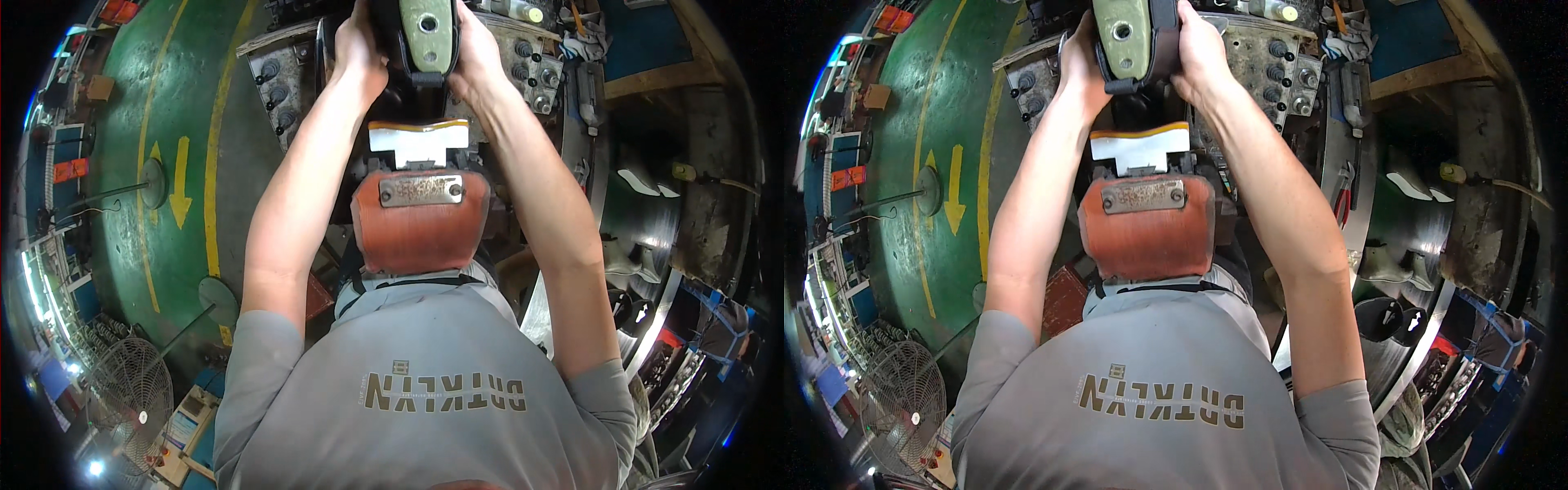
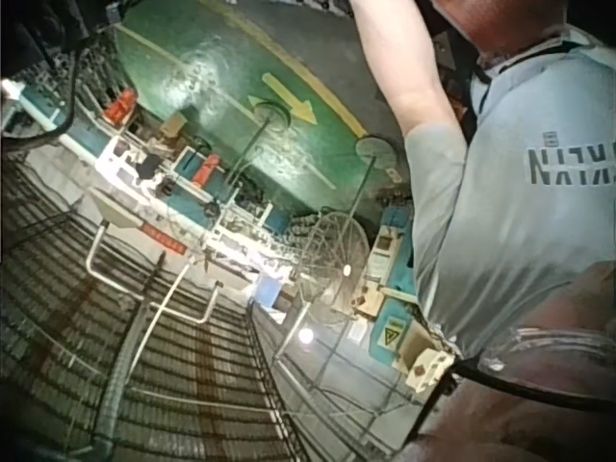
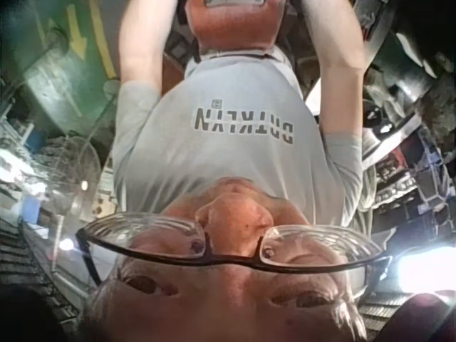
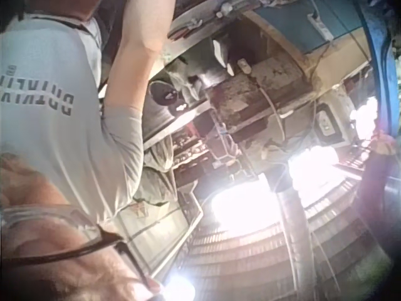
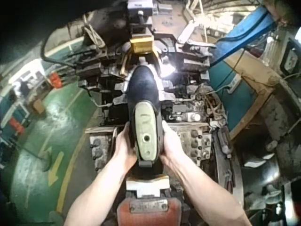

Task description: The person repeatedly places black leather shoe uppers onto a last mounted on a machine, secures them, and removes them. The person then places the shoe uppers onto a nearby metal table. This cycle is repeated multiple times throughout the video.

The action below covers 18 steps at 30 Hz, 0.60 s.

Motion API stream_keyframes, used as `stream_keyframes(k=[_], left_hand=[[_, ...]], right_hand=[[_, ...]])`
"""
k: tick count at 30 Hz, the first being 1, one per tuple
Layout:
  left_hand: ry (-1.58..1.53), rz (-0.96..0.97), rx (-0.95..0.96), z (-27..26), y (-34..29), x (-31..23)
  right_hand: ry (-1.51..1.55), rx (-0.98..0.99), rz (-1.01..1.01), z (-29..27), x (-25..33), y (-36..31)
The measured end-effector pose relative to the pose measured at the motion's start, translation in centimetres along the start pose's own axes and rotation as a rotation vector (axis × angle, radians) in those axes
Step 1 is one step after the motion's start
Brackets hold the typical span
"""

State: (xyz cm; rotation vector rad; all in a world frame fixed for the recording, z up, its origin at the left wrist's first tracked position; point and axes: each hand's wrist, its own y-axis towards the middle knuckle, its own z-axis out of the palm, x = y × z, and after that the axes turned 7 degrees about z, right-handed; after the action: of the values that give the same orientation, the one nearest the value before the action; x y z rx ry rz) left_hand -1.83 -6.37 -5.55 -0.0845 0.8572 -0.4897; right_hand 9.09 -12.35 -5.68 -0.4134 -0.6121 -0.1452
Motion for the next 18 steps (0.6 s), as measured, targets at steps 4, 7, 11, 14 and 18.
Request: stream_keyframes(k=[4, 7, 11, 14, 18], left_hand=[[-0.023, -0.067, 0.089, 0.2, -0.7, 0.3], [-0.099, -0.107, 0.132, -0.3, -1.2, 0.2], [0.487, 0.527, 0.462, -4.1, 1.5, 3.3], [1.106, 1.061, 0.259, -5.1, 1.2, 3.8], [1.084, 1.041, 0.311, -2.5, -0.2, 1.7]], right_hand=[[0.021, -0.031, 0.039, 0.0, 0.0, -0.3], [0.043, -0.035, 0.032, 0.8, -0.1, -1.0], [0.062, 0.069, -0.065, -0.4, -1.2, 0.3], [0.082, 0.125, -0.122, -0.3, -1.5, 0.8], [0.092, 0.18, -0.13, -0.8, -1.2, 0.8]])
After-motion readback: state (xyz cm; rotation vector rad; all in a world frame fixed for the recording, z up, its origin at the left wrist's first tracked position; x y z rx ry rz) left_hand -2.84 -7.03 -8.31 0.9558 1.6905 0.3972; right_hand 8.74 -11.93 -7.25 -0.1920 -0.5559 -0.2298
